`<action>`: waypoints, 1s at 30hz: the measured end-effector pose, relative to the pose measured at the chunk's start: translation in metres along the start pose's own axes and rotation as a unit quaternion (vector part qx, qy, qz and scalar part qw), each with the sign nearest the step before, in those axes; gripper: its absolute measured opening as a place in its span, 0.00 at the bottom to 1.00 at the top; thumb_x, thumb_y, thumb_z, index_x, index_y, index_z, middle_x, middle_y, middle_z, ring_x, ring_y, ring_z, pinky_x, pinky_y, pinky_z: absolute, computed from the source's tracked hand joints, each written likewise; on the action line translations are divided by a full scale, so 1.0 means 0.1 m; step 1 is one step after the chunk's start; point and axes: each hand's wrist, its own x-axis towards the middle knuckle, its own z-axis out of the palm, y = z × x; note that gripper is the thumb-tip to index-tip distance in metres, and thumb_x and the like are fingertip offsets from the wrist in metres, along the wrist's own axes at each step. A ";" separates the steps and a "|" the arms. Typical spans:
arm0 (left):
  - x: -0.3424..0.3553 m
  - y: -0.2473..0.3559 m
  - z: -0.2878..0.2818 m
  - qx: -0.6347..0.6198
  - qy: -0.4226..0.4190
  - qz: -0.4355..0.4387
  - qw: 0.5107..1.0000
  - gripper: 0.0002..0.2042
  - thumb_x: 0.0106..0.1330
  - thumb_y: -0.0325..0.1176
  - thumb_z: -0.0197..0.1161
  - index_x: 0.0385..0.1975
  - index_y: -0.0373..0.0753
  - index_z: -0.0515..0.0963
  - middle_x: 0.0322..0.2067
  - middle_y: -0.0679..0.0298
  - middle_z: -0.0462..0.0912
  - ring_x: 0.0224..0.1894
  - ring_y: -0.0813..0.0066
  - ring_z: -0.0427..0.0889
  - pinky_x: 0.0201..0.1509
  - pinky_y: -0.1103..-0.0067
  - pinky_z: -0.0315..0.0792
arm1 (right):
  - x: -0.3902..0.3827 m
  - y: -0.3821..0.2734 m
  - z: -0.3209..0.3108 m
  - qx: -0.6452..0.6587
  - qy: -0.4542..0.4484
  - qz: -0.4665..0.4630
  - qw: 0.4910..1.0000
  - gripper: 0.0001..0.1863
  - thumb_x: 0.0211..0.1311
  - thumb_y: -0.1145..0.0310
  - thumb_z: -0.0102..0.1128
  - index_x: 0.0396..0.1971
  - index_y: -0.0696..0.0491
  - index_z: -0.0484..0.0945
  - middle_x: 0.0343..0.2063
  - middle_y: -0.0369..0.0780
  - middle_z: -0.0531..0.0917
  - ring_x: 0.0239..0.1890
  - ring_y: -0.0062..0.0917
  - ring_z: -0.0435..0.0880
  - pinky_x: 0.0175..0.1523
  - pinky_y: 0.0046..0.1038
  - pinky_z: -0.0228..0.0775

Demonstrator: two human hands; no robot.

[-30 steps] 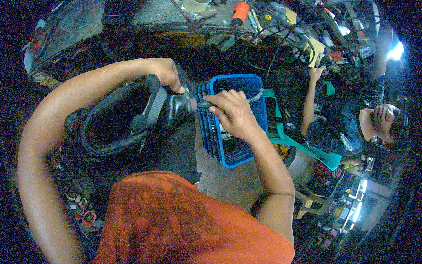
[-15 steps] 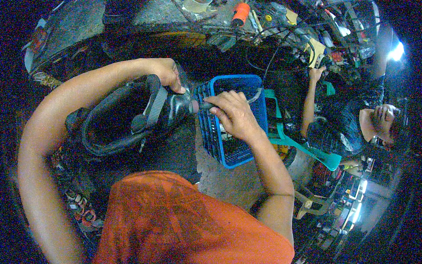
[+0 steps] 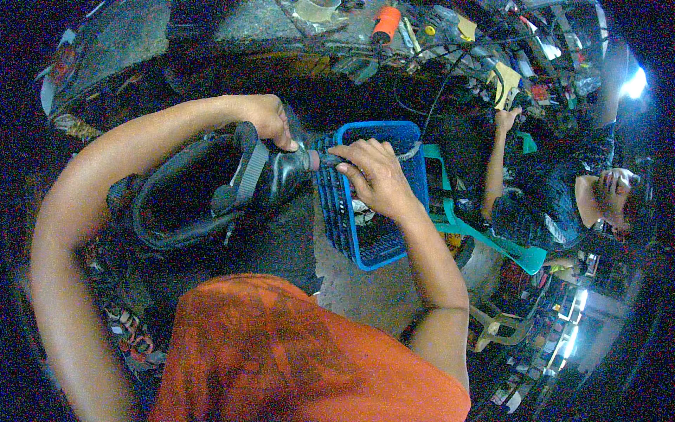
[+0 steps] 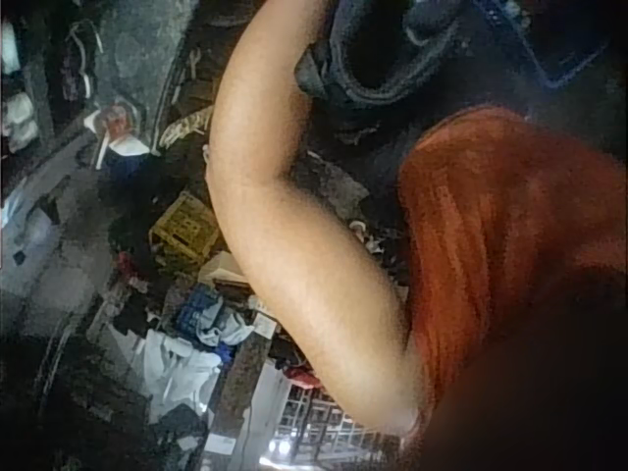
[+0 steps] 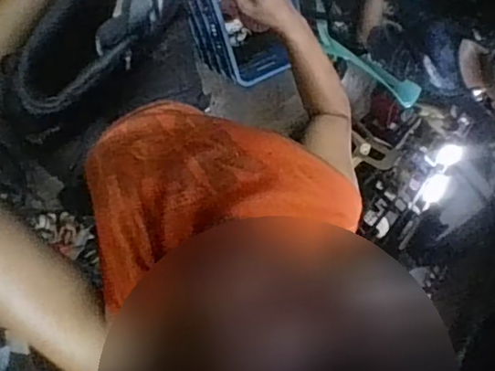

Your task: The person uses a rotary grinding tool to smooth and shape the toe and side areas of a black shoe. They hold the shoe with one hand and guide the tool with the other, repeatedly repositioning the shoe to access different surfaces.

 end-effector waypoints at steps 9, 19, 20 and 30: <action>-0.01 0.01 0.00 -0.016 -0.004 -0.011 1.000 0.22 0.58 0.50 0.84 0.41 0.39 0.92 0.41 0.61 0.93 0.45 0.66 0.89 0.53 0.67 0.81 | -0.10 -0.01 0.02 0.037 -0.018 0.000 0.999 0.15 0.68 0.70 0.64 0.52 0.53 0.86 0.41 0.43 0.86 0.46 0.39 0.82 0.55 0.39 0.67; -0.06 0.01 0.02 -0.031 0.005 -0.017 0.999 0.20 0.57 0.50 0.84 0.40 0.40 0.92 0.40 0.62 0.93 0.43 0.67 0.89 0.51 0.66 0.82 | -0.12 0.00 0.08 0.040 -0.005 0.005 0.999 0.15 0.68 0.70 0.65 0.53 0.54 0.85 0.41 0.42 0.87 0.46 0.39 0.82 0.55 0.39 0.67; -0.06 0.01 0.02 -0.029 0.005 -0.011 1.000 0.20 0.57 0.50 0.84 0.40 0.40 0.92 0.40 0.62 0.93 0.43 0.67 0.90 0.51 0.67 0.82 | -0.11 0.02 0.06 0.037 0.001 0.012 0.999 0.15 0.68 0.70 0.65 0.53 0.54 0.85 0.41 0.42 0.87 0.46 0.39 0.82 0.55 0.38 0.67; -0.18 0.12 0.01 -0.069 0.029 -0.042 0.996 0.19 0.59 0.48 0.83 0.38 0.38 0.91 0.37 0.62 0.92 0.40 0.69 0.88 0.47 0.69 0.82 | -0.06 0.00 0.04 0.039 -0.020 -0.012 0.999 0.15 0.69 0.66 0.66 0.54 0.49 0.85 0.40 0.41 0.85 0.47 0.40 0.82 0.52 0.40 0.67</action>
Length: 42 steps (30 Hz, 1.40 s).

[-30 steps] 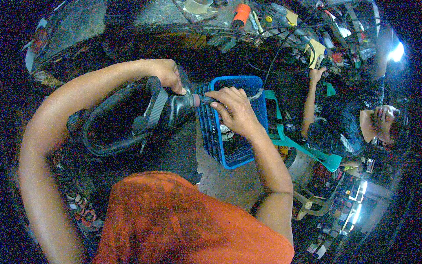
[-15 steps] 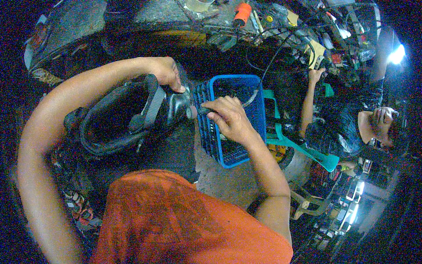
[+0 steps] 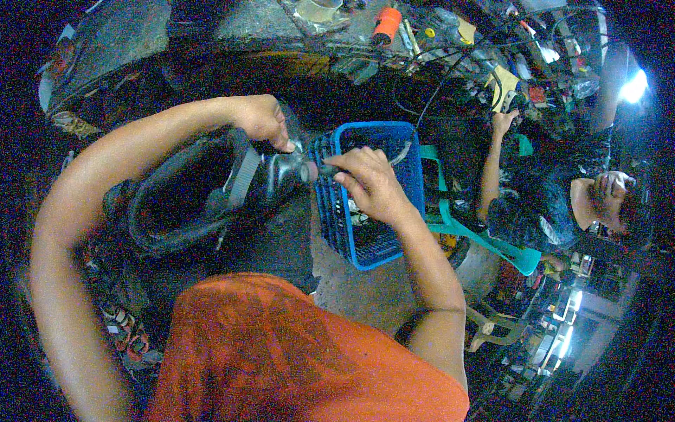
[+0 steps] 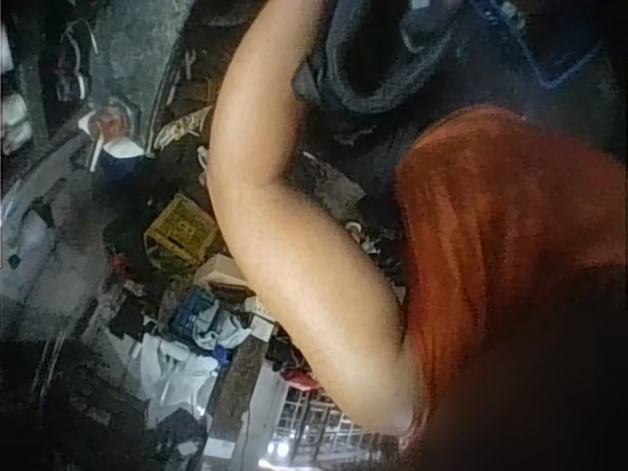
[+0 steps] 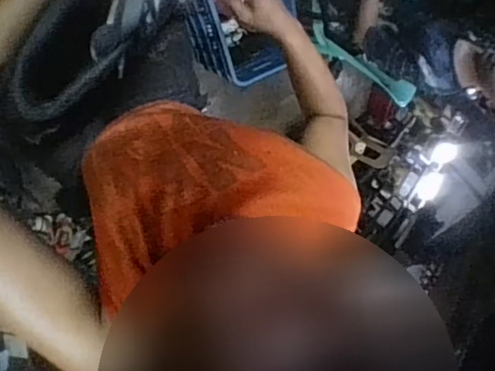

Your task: The person uses a rotary grinding tool to smooth and shape the toe and side areas of a black shoe. They hold the shoe with one hand and guide the tool with the other, repeatedly repositioning the shoe to access different surfaces.

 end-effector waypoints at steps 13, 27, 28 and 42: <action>-0.91 -0.37 0.21 -0.054 0.052 0.202 0.977 0.41 0.51 0.39 0.86 0.66 0.38 0.73 0.57 0.48 0.83 0.63 0.57 0.81 0.67 0.63 0.74 | -0.06 -0.29 -0.33 -0.018 0.031 0.004 0.999 0.16 0.67 0.69 0.66 0.53 0.52 0.86 0.43 0.42 0.87 0.46 0.39 0.82 0.54 0.38 0.67; -0.79 -0.43 0.29 0.000 0.093 0.265 0.960 0.19 0.78 0.39 0.62 0.59 0.33 0.81 0.56 0.47 0.87 0.61 0.51 0.84 0.68 0.63 0.74 | 0.13 -0.67 -0.41 -0.102 -0.017 -0.026 0.994 0.17 0.68 0.66 0.65 0.55 0.50 0.84 0.41 0.41 0.84 0.45 0.39 0.80 0.52 0.38 0.65; -0.74 -0.43 0.27 -0.002 0.085 0.264 0.961 0.18 0.78 0.39 0.62 0.59 0.32 0.82 0.56 0.47 0.87 0.61 0.51 0.84 0.68 0.63 0.74 | 0.15 -0.67 -0.43 -0.110 -0.027 -0.024 0.993 0.17 0.68 0.66 0.65 0.55 0.50 0.84 0.41 0.41 0.84 0.45 0.39 0.80 0.52 0.39 0.66; -0.77 -0.82 0.28 -0.080 0.108 0.199 0.971 0.25 0.57 0.31 0.76 0.53 0.34 0.74 0.42 0.48 0.85 0.52 0.53 0.87 0.58 0.61 0.79 | 0.61 -0.38 -0.17 -0.099 -0.072 -0.047 0.991 0.16 0.71 0.63 0.65 0.56 0.47 0.85 0.39 0.40 0.82 0.45 0.38 0.80 0.52 0.40 0.67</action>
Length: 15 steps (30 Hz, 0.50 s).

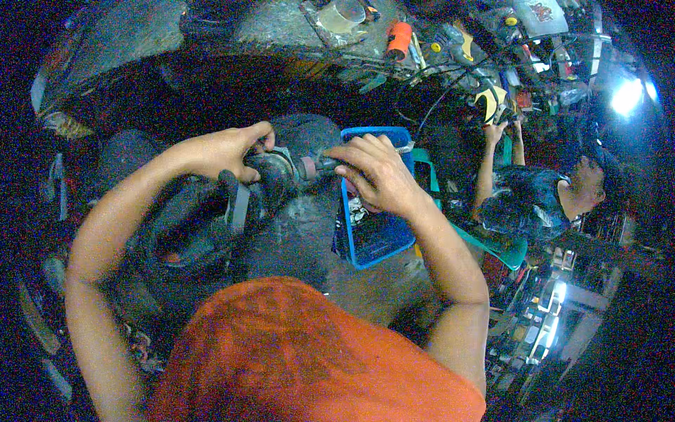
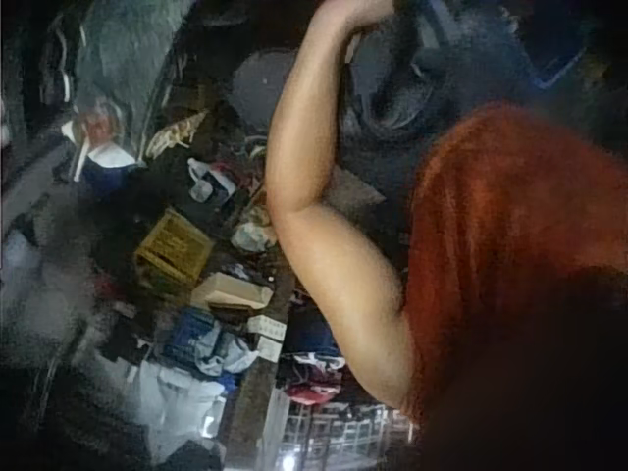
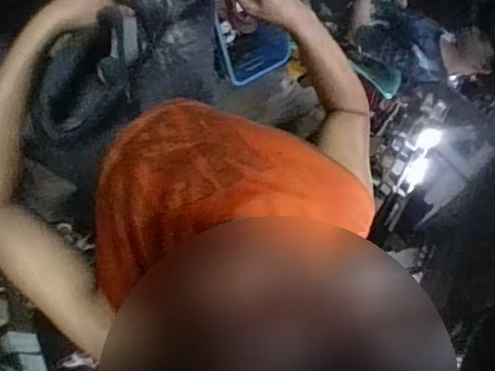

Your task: The person uses a rotary grinding tool to smooth and shape the toe and side areas of a black shoe. They hold the shoe with one hand and guide the tool with the other, repeatedly repositioning the shoe to access different surfaces.

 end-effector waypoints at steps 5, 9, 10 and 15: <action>0.00 -0.06 -0.12 0.024 -0.026 -0.044 0.998 0.22 0.55 0.28 0.74 0.49 0.35 0.77 0.43 0.48 0.86 0.49 0.51 0.87 0.53 0.61 0.80 | 0.22 0.13 0.07 -0.005 -0.015 -0.006 1.000 0.15 0.73 0.61 0.64 0.55 0.46 0.84 0.40 0.39 0.83 0.46 0.38 0.80 0.52 0.40 0.67; -0.12 -0.12 -0.15 0.125 0.020 -0.082 0.989 0.19 0.57 0.26 0.72 0.50 0.36 0.80 0.46 0.48 0.88 0.51 0.46 0.86 0.58 0.58 0.79 | 0.27 0.13 0.07 0.019 -0.023 0.008 1.000 0.16 0.71 0.65 0.65 0.56 0.49 0.84 0.43 0.41 0.84 0.49 0.40 0.80 0.55 0.40 0.67; -0.17 -0.13 -0.17 0.168 0.034 -0.095 0.981 0.19 0.58 0.25 0.71 0.51 0.37 0.80 0.47 0.49 0.88 0.52 0.45 0.86 0.60 0.58 0.79 | 0.27 0.13 0.09 0.026 -0.014 0.008 1.000 0.15 0.72 0.63 0.64 0.56 0.47 0.84 0.43 0.40 0.84 0.48 0.39 0.80 0.54 0.40 0.67; -0.37 -0.06 -0.18 0.090 0.056 -0.120 0.987 0.19 0.62 0.23 0.69 0.54 0.38 0.80 0.50 0.50 0.87 0.57 0.46 0.84 0.65 0.57 0.76 | 0.18 0.17 0.22 0.060 0.014 0.000 0.998 0.16 0.71 0.64 0.65 0.56 0.48 0.84 0.43 0.41 0.84 0.48 0.39 0.80 0.54 0.40 0.67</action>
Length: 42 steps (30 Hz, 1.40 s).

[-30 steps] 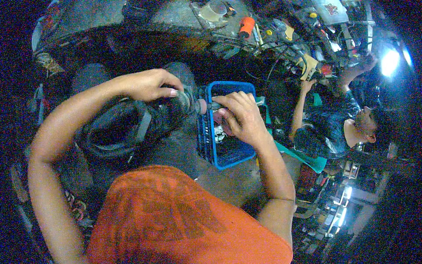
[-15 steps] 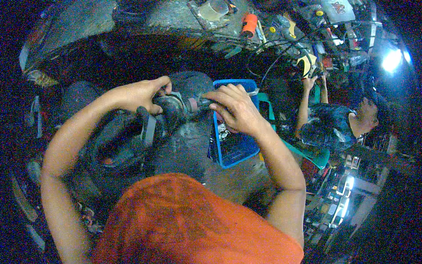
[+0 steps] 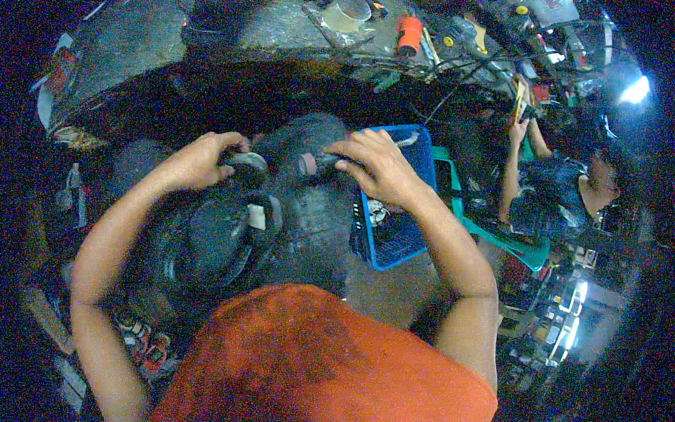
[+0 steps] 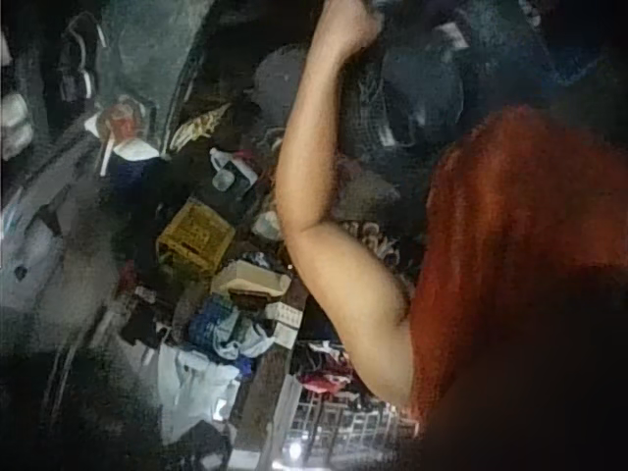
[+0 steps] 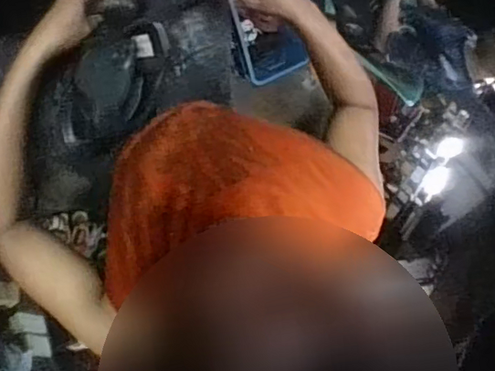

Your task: The person uses a rotary grinding tool to smooth and shape the toe and side areas of a black shoe. They hold the shoe with one hand and guide the tool with the other, repeatedly repositioning the shoe to access different surfaces.

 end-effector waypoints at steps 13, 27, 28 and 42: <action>0.03 0.43 0.25 0.029 0.076 -0.027 0.996 0.15 0.68 0.34 0.69 0.52 0.39 0.79 0.42 0.47 0.88 0.52 0.42 0.86 0.56 0.53 0.75 | -0.11 0.12 0.16 -0.020 0.006 -0.032 0.999 0.16 0.69 0.65 0.67 0.55 0.45 0.85 0.42 0.38 0.84 0.47 0.38 0.81 0.53 0.40 0.67; -0.18 0.14 0.33 -0.078 0.109 0.003 0.991 0.18 0.72 0.36 0.67 0.58 0.36 0.81 0.50 0.47 0.87 0.56 0.47 0.85 0.62 0.58 0.76 | 0.05 0.10 -0.03 -0.001 0.024 -0.021 0.999 0.17 0.64 0.72 0.67 0.53 0.53 0.85 0.43 0.43 0.86 0.47 0.41 0.82 0.53 0.40 0.67; -0.19 0.16 0.32 -0.046 0.108 0.000 0.993 0.18 0.73 0.36 0.67 0.58 0.36 0.81 0.52 0.47 0.86 0.57 0.47 0.84 0.63 0.60 0.76 | 0.03 0.12 -0.02 0.010 0.046 -0.017 0.999 0.17 0.65 0.71 0.67 0.53 0.52 0.85 0.43 0.43 0.86 0.47 0.41 0.82 0.54 0.40 0.67; -0.37 0.50 -0.14 -0.214 0.013 0.226 0.950 0.14 0.69 0.34 0.73 0.50 0.36 0.85 0.49 0.61 0.85 0.57 0.64 0.81 0.68 0.67 0.71 | -1.00 0.37 0.06 0.177 0.319 0.142 0.920 0.14 0.76 0.71 0.62 0.57 0.58 0.84 0.54 0.43 0.87 0.58 0.31 0.83 0.67 0.35 0.71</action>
